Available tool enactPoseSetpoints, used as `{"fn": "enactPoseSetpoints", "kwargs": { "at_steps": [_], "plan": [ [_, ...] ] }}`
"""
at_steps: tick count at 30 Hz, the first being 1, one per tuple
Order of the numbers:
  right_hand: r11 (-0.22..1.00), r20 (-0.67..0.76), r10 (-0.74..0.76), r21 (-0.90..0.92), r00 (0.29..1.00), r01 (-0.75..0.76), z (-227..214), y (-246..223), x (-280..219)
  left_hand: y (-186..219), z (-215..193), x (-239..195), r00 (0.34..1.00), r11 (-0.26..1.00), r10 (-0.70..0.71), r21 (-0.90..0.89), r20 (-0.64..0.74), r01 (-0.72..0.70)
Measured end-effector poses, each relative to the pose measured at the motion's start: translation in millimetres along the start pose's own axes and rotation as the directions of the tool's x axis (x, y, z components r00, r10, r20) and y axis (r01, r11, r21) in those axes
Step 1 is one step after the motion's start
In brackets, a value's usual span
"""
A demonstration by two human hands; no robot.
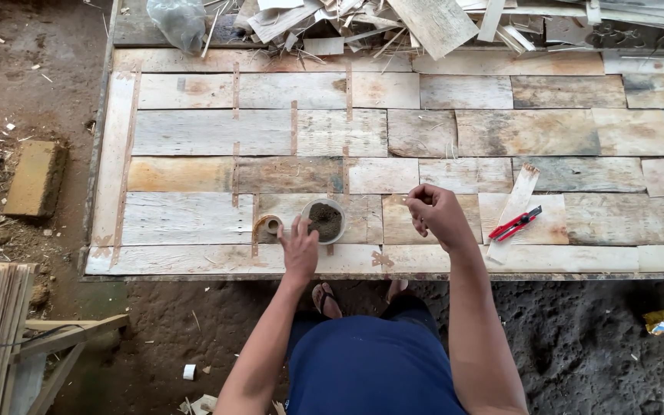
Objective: Applying adhesive to thin strips of material and carefully placing them onto a wooden surface to create a pattern or repair a board.
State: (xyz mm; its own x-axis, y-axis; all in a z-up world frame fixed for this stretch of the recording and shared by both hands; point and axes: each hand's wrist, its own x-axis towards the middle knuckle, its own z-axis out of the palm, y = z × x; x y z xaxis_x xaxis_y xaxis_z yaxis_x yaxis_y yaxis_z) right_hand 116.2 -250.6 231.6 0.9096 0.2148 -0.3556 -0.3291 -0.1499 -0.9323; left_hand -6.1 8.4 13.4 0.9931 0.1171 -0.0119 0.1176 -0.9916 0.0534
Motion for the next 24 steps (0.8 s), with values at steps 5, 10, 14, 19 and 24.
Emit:
{"fn": "enactPoseSetpoints", "kwargs": {
  "at_steps": [5,10,14,19,24],
  "plan": [
    [0.966,0.127,0.02,-0.258,0.992,0.014,12.5,-24.0,-16.7,3.8,-12.5,25.7,0.989,0.909,-0.02,-0.414,-0.149,-0.044],
    [0.8,0.255,0.024,-0.585,0.967,0.134,24.9,-21.1,-22.2,45.0,-92.3,44.8,0.945,0.617,0.038,-0.736,-0.325,-0.278],
    [0.716,0.284,0.01,-0.671,0.959,0.192,30.1,-15.0,-24.3,54.9,-147.5,40.4,0.893,0.541,0.185,-0.716,-0.41,-0.441],
    [0.66,0.266,-0.034,-0.717,0.963,0.222,32.1,-7.7,-30.7,52.6,-154.6,33.6,0.882,0.542,0.256,-0.697,-0.396,-0.47],
    [0.614,0.268,-0.048,-0.752,0.962,0.24,37.5,0.7,-32.5,50.7,-152.9,30.0,0.88,0.549,0.291,-0.688,-0.375,-0.474]
  ]
}}
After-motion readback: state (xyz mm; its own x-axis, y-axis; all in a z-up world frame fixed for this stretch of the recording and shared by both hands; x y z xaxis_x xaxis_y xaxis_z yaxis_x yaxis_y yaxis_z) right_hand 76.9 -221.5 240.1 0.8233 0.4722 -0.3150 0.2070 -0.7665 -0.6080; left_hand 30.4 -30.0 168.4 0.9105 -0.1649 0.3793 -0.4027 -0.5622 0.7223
